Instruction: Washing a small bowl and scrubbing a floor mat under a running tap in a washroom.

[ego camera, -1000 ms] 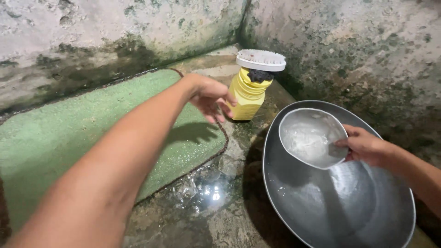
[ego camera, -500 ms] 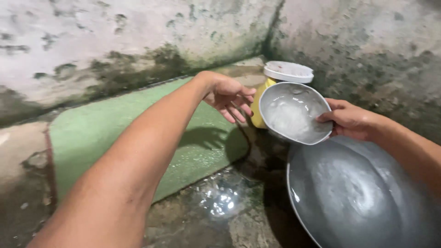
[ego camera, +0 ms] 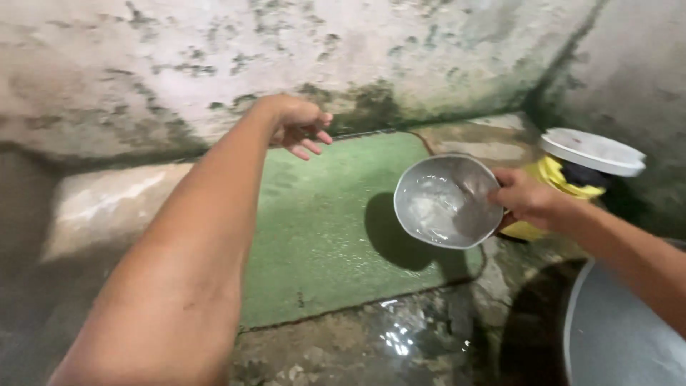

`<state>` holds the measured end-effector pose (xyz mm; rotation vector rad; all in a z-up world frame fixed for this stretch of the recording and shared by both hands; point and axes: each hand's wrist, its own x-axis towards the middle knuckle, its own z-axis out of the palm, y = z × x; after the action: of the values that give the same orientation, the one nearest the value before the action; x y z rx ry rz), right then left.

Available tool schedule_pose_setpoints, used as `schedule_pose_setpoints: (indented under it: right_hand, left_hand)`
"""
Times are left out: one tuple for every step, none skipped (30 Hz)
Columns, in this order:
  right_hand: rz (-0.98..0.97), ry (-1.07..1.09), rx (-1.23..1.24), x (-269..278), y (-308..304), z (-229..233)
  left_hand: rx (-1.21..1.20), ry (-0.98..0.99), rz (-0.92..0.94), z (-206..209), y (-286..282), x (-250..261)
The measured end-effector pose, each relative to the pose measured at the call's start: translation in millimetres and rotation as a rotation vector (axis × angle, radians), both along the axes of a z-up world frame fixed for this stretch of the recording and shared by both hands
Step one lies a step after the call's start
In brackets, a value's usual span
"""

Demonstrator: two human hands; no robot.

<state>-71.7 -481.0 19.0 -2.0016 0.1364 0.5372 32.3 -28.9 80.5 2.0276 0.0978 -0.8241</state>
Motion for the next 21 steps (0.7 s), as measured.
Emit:
schedule_pose_setpoints:
  right_hand:
    - [0.023, 0.000, 0.001, -1.3, 17.4, 2.8]
    - [0.055, 0.019, -0.012, -1.9, 37.5, 2.9]
    - [0.087, 0.036, -0.026, -2.9, 56.7, 2.7]
    - [0.108, 0.043, -0.020, -2.7, 78.6, 3.0]
    - [0.174, 0.054, -0.039, -2.5, 99.9, 3.7]
    - [0.227, 0.061, -0.058, -3.7, 117.8, 5.7]
    - [0.237, 0.065, -0.052, 0.4, 135.0, 5.5]
    - [0.279, 0.060, -0.097, 4.7, 152.2, 6.2]
    - [0.321, 0.055, -0.141, 8.1, 169.8, 7.0]
    - [0.339, 0.055, -0.140, 14.9, 184.4, 7.9]
    - [0.358, 0.042, -0.153, 21.3, 199.5, 9.3]
    - [0.378, 0.026, -0.164, 28.0, 216.5, 12.0]
    - [0.398, 0.022, -0.160, 35.1, 234.1, 14.1]
    - [0.392, 0.015, -0.104, 42.4, 250.2, 16.3]
    - [0.385, 0.009, -0.047, 49.6, 266.1, 18.7]
    - [0.399, 0.003, -0.046, 58.4, 278.3, 19.0]
    - [0.361, -0.010, 0.003, 67.3, 290.6, 19.4]
    - [0.324, -0.019, 0.052, 75.7, 303.2, 19.0]
    - [0.339, -0.023, 0.054, 83.4, 312.1, 13.7]
    - [0.308, -0.032, 0.111, 89.5, 318.9, 6.7]
    - [0.277, -0.041, 0.167, 95.8, 325.4, -0.7]
  left_hand:
    - [0.001, 0.000, 0.023, 0.5, 17.3, -4.0]
    - [0.020, 0.007, 0.111, 0.1, 37.9, -10.5]
    - [0.039, 0.013, 0.198, -0.5, 57.7, -17.4]
    - [0.045, 0.020, 0.219, -2.4, 71.0, -23.6]
    - [0.089, 0.034, 0.227, -4.0, 83.6, -29.5]
    - [0.131, 0.045, 0.222, -4.0, 91.9, -31.4]
    - [0.137, 0.050, 0.231, -3.8, 98.5, -36.8]
    - [0.190, 0.086, 0.197, -3.9, 105.5, -43.9]
    - [0.242, 0.123, 0.162, -3.9, 112.7, -51.6]
    - [0.243, 0.126, 0.180, -9.5, 118.6, -50.8]
    - [0.278, 0.163, 0.160, -14.6, 125.0, -50.2]
    - [0.315, 0.198, 0.141, -17.5, 133.1, -49.5]
    - [0.317, 0.200, 0.162, -19.7, 137.8, -52.8]
    - [0.374, 0.267, 0.151, -22.4, 140.8, -54.8]
    - [0.428, 0.337, 0.140, -25.1, 143.6, -56.3]
    - [0.428, 0.334, 0.156, -30.2, 149.3, -58.0]
    - [0.379, 0.282, 0.205, -35.3, 154.9, -59.2]
    - [0.331, 0.232, 0.254, -41.2, 160.5, -60.9]
    - [0.331, 0.231, 0.270, -49.2, 168.8, -61.2]
    - [0.342, 0.250, 0.301, -59.1, 175.0, -61.8]
    - [0.353, 0.269, 0.333, -69.5, 180.8, -62.2]
